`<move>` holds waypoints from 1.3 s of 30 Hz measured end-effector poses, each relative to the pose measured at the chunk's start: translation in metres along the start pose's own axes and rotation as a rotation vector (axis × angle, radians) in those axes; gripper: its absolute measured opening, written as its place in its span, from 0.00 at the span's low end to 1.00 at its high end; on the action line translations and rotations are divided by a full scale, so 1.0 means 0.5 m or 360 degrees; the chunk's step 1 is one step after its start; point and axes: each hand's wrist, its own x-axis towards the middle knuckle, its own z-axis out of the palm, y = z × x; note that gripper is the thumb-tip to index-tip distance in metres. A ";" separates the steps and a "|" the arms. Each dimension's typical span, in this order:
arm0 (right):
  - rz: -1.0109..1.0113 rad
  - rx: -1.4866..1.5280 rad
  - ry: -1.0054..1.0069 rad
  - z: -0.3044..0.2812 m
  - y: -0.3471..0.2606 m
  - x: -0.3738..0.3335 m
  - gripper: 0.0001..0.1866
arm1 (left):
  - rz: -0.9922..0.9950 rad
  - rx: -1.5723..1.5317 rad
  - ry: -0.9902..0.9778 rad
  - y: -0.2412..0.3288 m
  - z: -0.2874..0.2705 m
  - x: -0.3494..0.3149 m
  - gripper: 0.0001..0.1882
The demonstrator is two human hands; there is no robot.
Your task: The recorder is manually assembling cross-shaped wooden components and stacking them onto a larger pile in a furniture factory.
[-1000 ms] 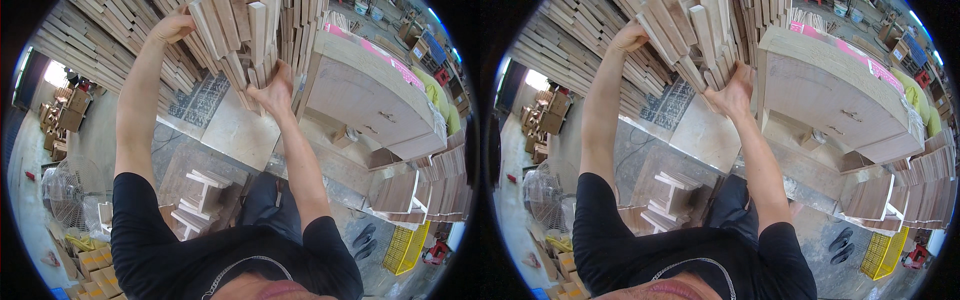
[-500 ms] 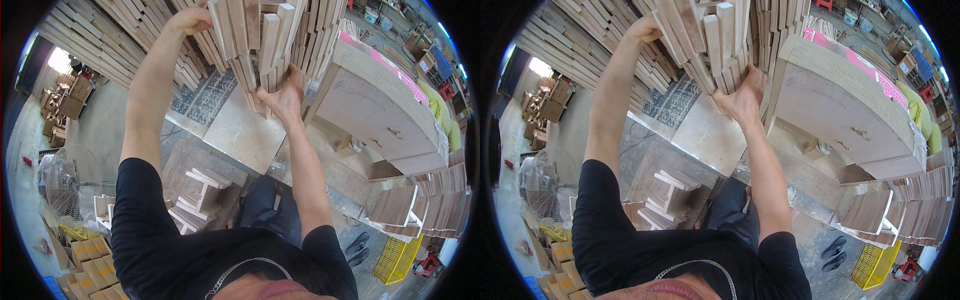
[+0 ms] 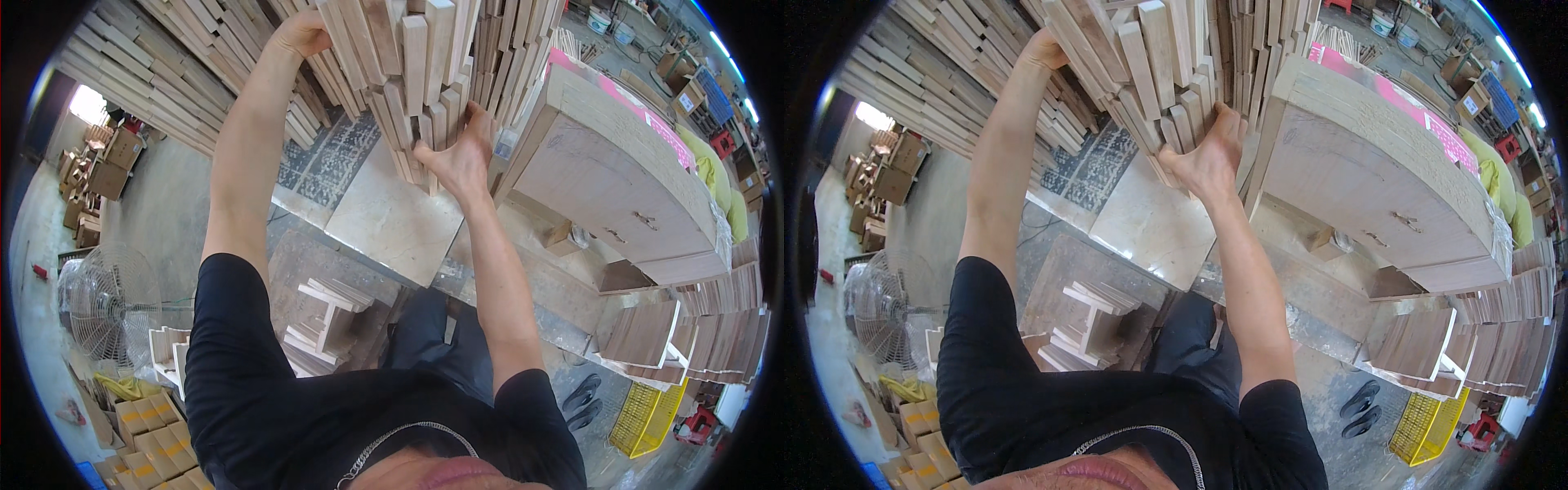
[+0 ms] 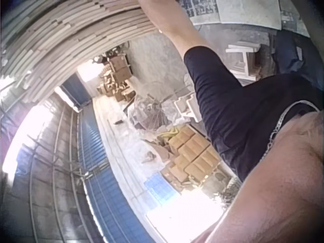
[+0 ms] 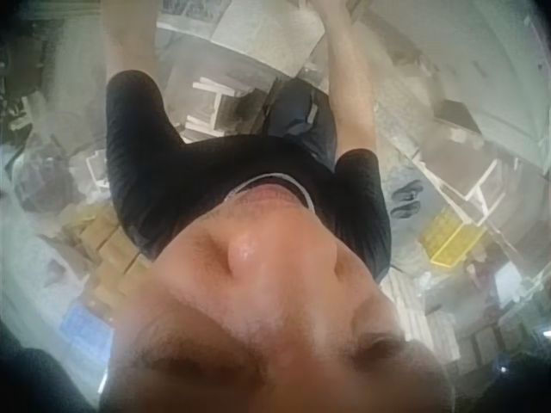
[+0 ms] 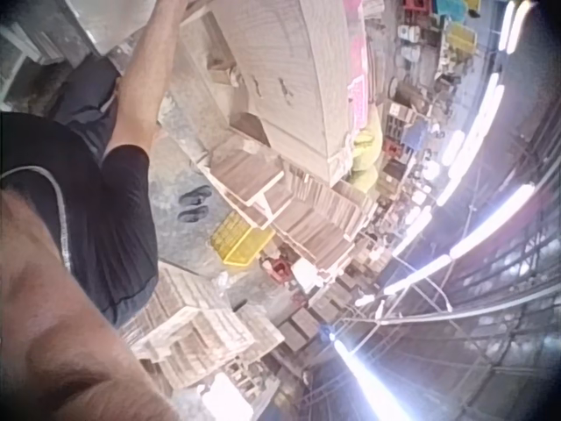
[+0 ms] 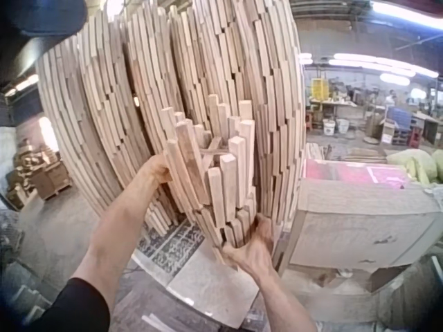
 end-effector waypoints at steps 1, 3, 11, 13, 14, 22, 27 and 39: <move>0.0010 -0.0012 0.0007 -0.001 0.004 0.003 0.52 | 0.0076 -0.0052 -0.0084 -0.007 0.020 0.010 0.24; 0.0049 0.0030 -0.0036 -0.008 0.015 0.003 0.52 | 0.0204 -0.0097 -0.0049 -0.027 0.098 0.035 0.24; 0.0024 0.0064 -0.0091 -0.005 0.012 0.011 0.52 | 0.0125 -0.0112 -0.0019 -0.045 0.102 0.018 0.24; 0.0013 0.0094 -0.0090 0.000 0.008 0.012 0.53 | 0.0099 -0.0109 -0.0003 -0.045 0.089 0.021 0.25; 0.0014 0.0045 -0.0082 -0.003 0.010 0.013 0.53 | 0.0090 -0.0116 -0.0001 -0.041 0.089 0.028 0.25; 0.0082 0.0030 -0.0125 -0.004 0.010 0.011 0.53 | 0.0019 -0.0148 -0.0011 -0.091 0.126 0.043 0.26; 0.0033 0.0028 -0.0112 -0.009 0.013 0.014 0.53 | -0.0019 -0.0172 0.0010 -0.101 0.127 0.038 0.26; -0.0060 -0.0033 -0.0065 -0.011 0.010 0.011 0.50 | -0.0112 -0.0244 0.0165 -0.117 0.164 0.017 0.27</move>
